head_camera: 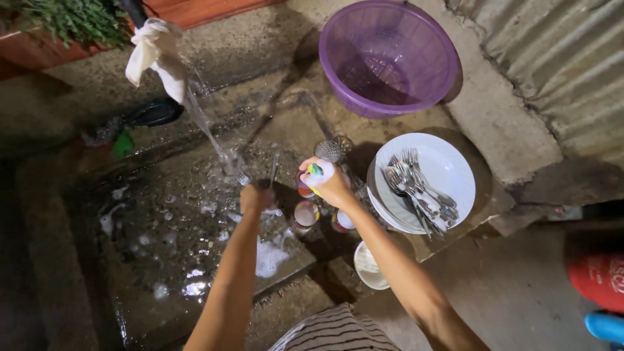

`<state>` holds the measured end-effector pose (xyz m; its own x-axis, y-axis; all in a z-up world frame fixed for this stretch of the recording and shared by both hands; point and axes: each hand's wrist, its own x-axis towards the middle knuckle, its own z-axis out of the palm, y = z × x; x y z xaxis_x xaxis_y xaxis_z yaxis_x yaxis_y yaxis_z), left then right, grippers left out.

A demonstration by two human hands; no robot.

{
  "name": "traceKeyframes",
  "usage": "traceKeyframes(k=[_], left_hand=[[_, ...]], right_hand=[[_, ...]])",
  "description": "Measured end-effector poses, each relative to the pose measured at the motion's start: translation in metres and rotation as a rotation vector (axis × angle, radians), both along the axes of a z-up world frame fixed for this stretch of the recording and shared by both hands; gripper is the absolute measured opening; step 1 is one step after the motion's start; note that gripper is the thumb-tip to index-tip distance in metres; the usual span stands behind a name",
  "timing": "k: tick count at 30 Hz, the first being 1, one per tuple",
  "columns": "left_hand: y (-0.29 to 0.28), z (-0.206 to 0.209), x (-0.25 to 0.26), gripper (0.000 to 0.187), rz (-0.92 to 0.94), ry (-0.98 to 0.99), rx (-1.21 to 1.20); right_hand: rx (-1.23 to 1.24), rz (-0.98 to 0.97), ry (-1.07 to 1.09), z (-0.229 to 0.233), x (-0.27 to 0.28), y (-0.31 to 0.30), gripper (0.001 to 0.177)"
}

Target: Washing dishes, cutlery, and cups by hand under running water at an outdoor sink.

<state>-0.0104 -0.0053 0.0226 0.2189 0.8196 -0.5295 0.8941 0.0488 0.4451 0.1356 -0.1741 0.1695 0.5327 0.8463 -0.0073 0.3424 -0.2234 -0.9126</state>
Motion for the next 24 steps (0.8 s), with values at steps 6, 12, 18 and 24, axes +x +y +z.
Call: traceKeyframes(k=[6,12,18,24], left_hand=[[0.031,-0.120,-0.029,0.035,0.095,-0.124,0.230],[0.002,-0.043,-0.058,0.051,0.039,-0.294,0.301],[-0.020,0.001,-0.077,0.010,0.442,-0.939,-0.375],[-0.018,-0.017,-0.120,0.036,0.323,-1.059,-0.007]], right_hand=[[0.052,0.011,0.037,0.017,-0.016,-0.011,0.015],[0.186,0.149,0.062,0.005,-0.030,-0.001,0.014],[0.223,0.216,0.419,-0.020,-0.045,0.040,0.022],[0.218,-0.031,0.757,0.024,-0.084,0.082,0.034]])
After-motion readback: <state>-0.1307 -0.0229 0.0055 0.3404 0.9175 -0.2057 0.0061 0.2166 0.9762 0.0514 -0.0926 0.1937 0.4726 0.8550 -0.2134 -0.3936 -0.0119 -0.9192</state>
